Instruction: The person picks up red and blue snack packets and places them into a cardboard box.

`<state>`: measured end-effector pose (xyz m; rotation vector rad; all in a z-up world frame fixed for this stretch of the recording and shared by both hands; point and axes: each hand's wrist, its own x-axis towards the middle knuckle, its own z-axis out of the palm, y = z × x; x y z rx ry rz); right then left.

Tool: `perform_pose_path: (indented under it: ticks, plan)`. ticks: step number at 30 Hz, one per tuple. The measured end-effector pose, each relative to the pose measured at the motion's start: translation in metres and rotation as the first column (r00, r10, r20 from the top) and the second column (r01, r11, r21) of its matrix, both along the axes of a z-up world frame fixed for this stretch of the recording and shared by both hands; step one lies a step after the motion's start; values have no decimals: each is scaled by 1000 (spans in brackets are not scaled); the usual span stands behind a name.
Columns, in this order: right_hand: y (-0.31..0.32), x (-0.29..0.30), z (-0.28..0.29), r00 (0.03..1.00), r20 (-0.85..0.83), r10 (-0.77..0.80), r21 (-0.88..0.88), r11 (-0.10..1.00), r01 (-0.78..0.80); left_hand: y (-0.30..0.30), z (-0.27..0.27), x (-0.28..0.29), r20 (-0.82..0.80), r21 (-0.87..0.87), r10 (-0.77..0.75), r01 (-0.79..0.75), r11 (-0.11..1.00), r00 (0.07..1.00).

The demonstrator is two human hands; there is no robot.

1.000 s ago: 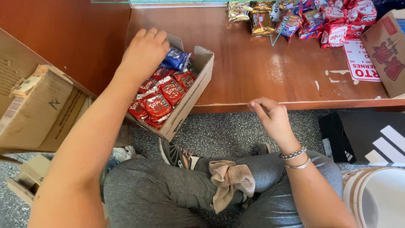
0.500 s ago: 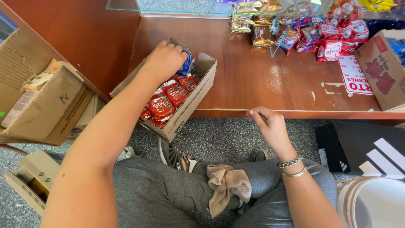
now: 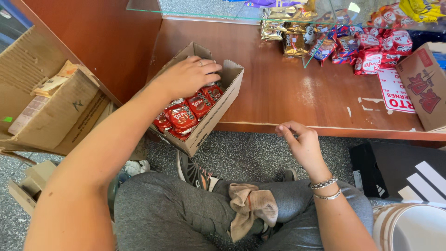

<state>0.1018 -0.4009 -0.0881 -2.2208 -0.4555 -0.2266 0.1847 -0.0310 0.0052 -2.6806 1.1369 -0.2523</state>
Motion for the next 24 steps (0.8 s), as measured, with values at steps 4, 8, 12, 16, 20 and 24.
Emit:
perform_pose_path:
  ticks: [4,8,12,16,20,24]
  plan:
    - [31,-21,28,984,179,-12,-85,996,27,-15,-26,3,-279,-165,110,-160,973,954]
    - [99,-46,68,824,485,294,-239,950,-198,-19,-70,33,-208,-135,45,-74,988,977]
    - [148,-38,67,704,492,512,-378,854,-358,-14,-59,23,-126,-37,17,-22,999,992]
    - [153,-28,47,702,505,502,-369,861,-351,13,-60,4,-178,-39,75,-83,996,981]
    - [152,-32,36,722,489,489,-354,868,-348,14,-40,-23,-169,-238,-122,80,968,978]
    - [153,-36,40,746,466,475,-371,871,-322,7,-57,-34,-136,-210,-136,106,972,981]
